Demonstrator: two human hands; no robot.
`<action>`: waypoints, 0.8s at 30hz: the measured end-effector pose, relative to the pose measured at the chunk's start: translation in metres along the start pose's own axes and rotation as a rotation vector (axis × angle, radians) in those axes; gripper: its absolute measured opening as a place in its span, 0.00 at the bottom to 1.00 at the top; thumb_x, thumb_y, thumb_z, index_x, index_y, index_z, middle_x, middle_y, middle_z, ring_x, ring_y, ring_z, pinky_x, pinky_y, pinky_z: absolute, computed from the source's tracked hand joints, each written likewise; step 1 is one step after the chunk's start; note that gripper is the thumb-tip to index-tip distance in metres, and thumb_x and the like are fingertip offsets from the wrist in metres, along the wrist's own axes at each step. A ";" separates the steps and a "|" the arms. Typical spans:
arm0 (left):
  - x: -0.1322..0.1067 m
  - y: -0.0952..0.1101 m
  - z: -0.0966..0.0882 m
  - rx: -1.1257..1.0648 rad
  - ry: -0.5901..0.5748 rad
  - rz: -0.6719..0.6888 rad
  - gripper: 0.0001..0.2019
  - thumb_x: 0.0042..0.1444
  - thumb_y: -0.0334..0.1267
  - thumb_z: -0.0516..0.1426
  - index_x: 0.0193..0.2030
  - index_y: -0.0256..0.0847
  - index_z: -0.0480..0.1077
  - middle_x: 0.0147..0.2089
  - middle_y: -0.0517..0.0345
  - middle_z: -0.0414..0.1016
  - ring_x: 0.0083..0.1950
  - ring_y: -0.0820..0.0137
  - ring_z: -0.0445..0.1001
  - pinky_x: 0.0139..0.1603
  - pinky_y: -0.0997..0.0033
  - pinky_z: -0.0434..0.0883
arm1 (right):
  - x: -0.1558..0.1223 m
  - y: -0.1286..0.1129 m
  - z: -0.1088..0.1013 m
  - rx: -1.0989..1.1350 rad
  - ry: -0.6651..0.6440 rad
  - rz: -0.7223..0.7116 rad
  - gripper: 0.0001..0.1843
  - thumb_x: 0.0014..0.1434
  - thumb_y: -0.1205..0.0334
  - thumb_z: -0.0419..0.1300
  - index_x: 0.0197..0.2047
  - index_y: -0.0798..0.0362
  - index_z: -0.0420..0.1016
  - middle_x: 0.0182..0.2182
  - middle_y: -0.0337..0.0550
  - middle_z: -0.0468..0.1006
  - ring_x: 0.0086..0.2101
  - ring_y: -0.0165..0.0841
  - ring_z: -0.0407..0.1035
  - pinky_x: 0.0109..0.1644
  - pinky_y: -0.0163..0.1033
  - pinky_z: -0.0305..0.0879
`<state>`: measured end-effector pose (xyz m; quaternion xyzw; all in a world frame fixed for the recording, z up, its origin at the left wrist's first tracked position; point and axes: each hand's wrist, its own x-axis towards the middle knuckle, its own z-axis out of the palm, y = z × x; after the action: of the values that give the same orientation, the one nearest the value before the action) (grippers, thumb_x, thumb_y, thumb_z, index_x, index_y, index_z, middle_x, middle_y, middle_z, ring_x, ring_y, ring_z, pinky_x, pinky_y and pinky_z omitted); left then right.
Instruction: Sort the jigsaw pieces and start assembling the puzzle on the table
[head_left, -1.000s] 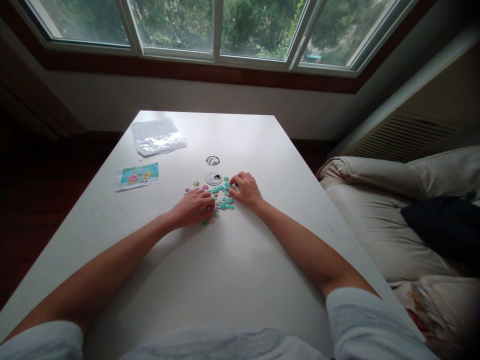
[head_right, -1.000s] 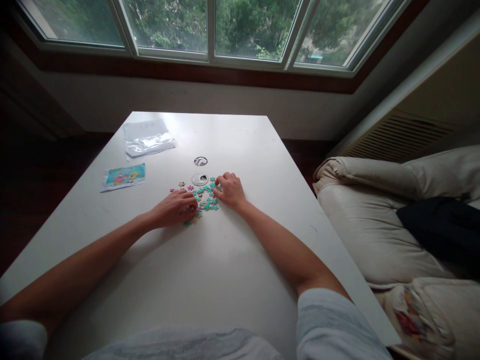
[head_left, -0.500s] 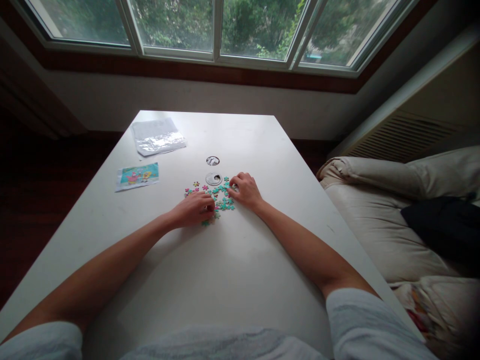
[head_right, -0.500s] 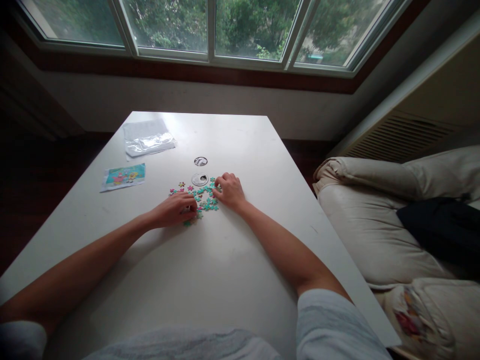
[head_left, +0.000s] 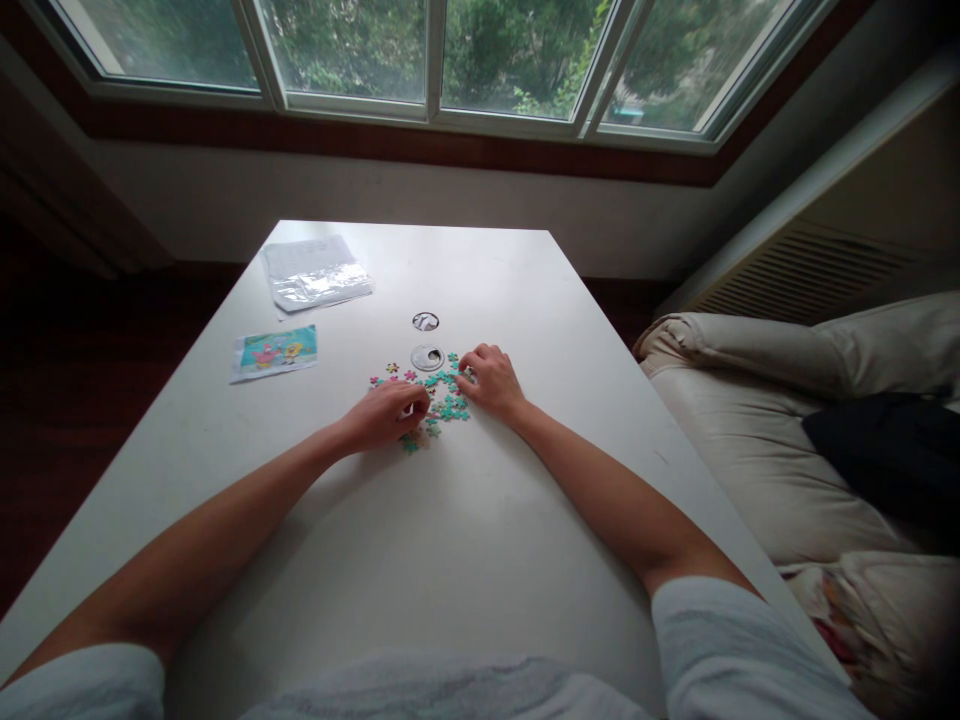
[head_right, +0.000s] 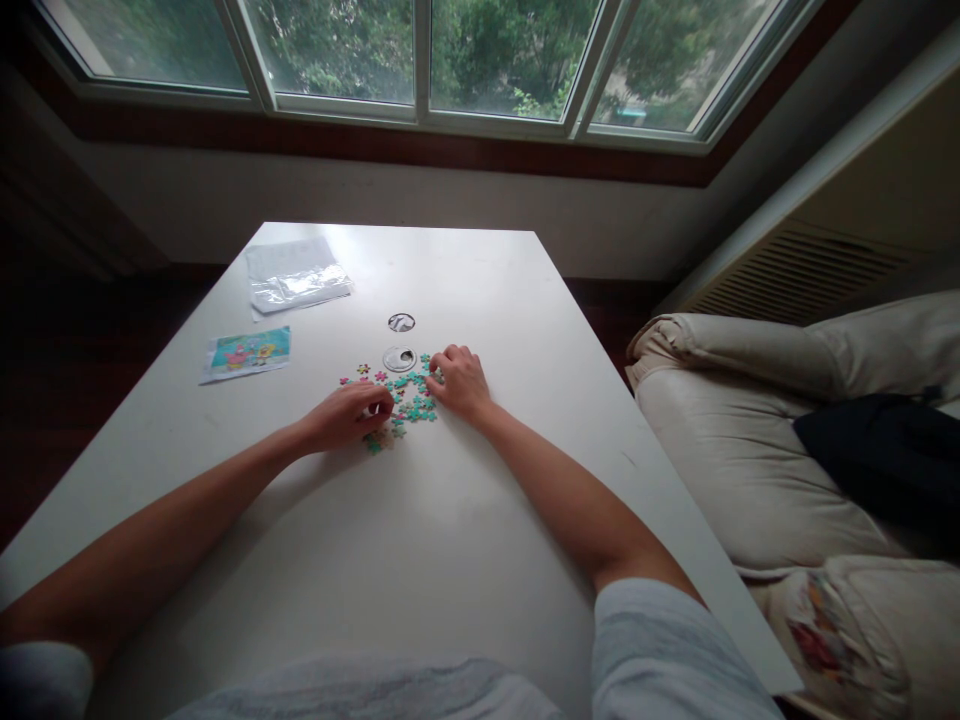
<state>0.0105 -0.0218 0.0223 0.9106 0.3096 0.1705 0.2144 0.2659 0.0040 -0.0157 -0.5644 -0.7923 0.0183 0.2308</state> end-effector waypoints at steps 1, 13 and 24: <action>0.000 0.000 0.000 0.002 0.003 -0.001 0.04 0.61 0.32 0.53 0.37 0.42 0.68 0.33 0.59 0.73 0.36 0.69 0.70 0.41 0.69 0.65 | 0.000 0.000 0.000 0.000 0.001 -0.002 0.07 0.61 0.57 0.63 0.42 0.49 0.77 0.42 0.47 0.73 0.46 0.43 0.64 0.51 0.46 0.59; -0.001 -0.030 -0.006 0.130 0.251 -0.246 0.02 0.54 0.34 0.56 0.35 0.44 0.68 0.35 0.57 0.74 0.39 0.63 0.70 0.40 0.64 0.66 | 0.000 0.000 -0.002 0.044 -0.013 -0.016 0.07 0.62 0.57 0.62 0.42 0.49 0.77 0.42 0.47 0.74 0.46 0.43 0.64 0.53 0.47 0.59; -0.010 -0.078 -0.015 0.312 0.421 -0.451 0.02 0.58 0.36 0.56 0.36 0.44 0.69 0.37 0.55 0.76 0.42 0.60 0.70 0.44 0.60 0.66 | -0.001 -0.004 -0.004 0.077 -0.020 -0.059 0.07 0.64 0.57 0.61 0.41 0.49 0.78 0.43 0.47 0.75 0.47 0.42 0.65 0.53 0.46 0.59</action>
<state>-0.0420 0.0321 -0.0055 0.7857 0.5630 0.2537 0.0362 0.2641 0.0004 -0.0113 -0.5314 -0.8096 0.0478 0.2448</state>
